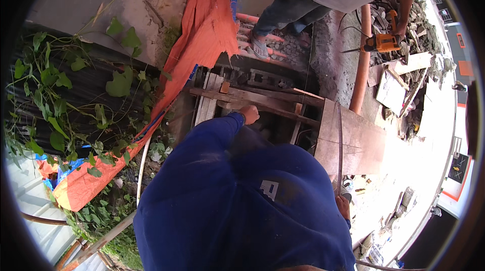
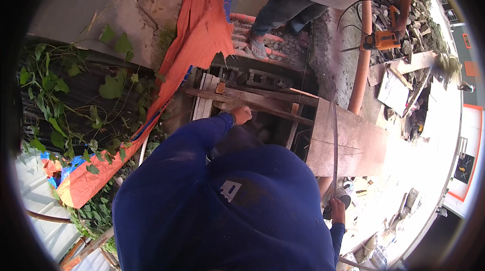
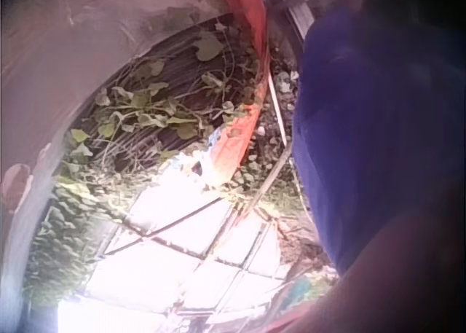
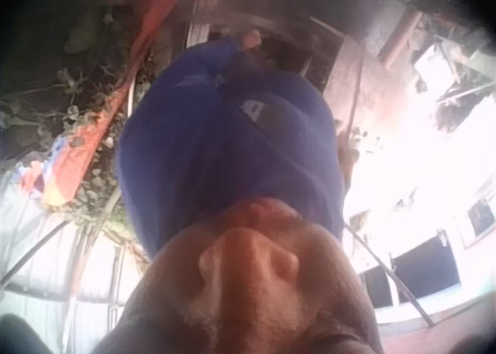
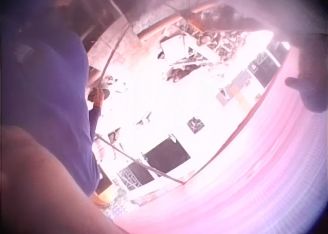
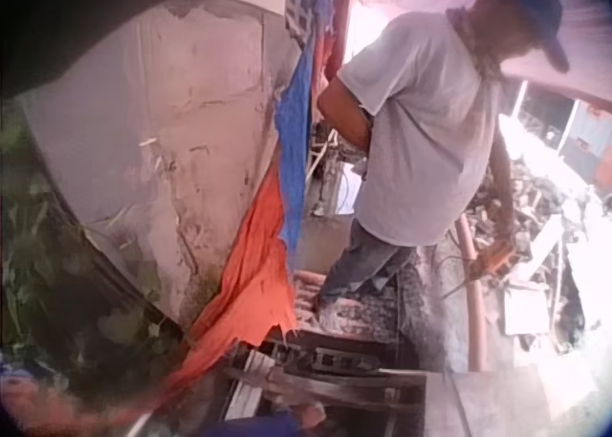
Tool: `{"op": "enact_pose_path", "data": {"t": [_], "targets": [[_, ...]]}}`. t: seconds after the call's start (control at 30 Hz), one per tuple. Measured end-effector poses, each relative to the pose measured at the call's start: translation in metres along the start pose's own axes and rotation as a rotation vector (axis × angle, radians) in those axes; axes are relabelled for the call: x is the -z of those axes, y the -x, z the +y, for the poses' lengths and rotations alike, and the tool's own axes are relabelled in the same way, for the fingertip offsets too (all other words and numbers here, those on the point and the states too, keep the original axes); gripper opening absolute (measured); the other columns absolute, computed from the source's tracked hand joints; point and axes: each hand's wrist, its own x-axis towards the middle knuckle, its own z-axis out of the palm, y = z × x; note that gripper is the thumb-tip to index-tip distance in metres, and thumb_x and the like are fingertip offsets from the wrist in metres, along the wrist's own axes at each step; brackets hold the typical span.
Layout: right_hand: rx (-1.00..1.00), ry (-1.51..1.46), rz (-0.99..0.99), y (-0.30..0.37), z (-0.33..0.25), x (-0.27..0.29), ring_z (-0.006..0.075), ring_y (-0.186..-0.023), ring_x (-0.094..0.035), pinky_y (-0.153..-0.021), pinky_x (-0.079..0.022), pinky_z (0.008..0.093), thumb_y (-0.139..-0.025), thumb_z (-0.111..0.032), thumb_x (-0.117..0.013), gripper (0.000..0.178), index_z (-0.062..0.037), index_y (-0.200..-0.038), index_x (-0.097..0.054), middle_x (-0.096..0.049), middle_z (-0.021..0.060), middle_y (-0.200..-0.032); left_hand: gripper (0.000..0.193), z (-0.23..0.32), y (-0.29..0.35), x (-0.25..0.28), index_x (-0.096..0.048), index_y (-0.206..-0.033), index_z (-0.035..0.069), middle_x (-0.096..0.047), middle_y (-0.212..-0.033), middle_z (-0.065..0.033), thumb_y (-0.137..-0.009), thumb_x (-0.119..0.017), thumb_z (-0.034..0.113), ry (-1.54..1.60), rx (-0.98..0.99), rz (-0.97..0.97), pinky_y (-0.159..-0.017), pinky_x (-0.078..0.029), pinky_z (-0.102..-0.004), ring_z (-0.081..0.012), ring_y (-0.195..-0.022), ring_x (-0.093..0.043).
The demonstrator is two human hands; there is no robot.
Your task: The person hammers nails into wooden planks to secure them to a frame. They measure and position additional planks, then use a hammer to fasten them. A coworker uses a power drill nearby on the same structure.
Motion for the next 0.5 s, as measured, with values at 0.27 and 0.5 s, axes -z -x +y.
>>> {"op": "enact_pose_path", "data": {"t": [0.27,0.5], "targets": [[-0.126,0.001,0.090,0.009,-0.020,-0.021,0.0120,-0.072,-0.060,-0.067,-0.048,0.0295,-0.099,-0.023,-0.060,0.031,0.0024,-0.087,-0.073,-0.069,0.0038,-0.077,0.012,-0.050,-0.035,0.037,-0.071,-0.095,0.008,-0.072,-0.092,-0.0088,-0.091,-0.071,0.019,0.275,0.119,-0.106,-0.076,-0.056,-0.0406,-0.0239,-0.083,-0.069],[-0.036,0.049,0.158,0.034,-0.001,-0.090,0.0233,-0.078,-0.065,-0.077,-0.051,0.0384,-0.097,-0.029,-0.058,0.035,0.0028,-0.093,-0.072,-0.070,0.0179,-0.084,0.016,-0.057,-0.036,0.091,-0.069,-0.104,0.003,-0.069,-0.092,-0.0065,-0.093,-0.068,0.015,0.229,0.090,-0.192,-0.068,-0.057,-0.0367,-0.0185,-0.078,-0.068]]}}
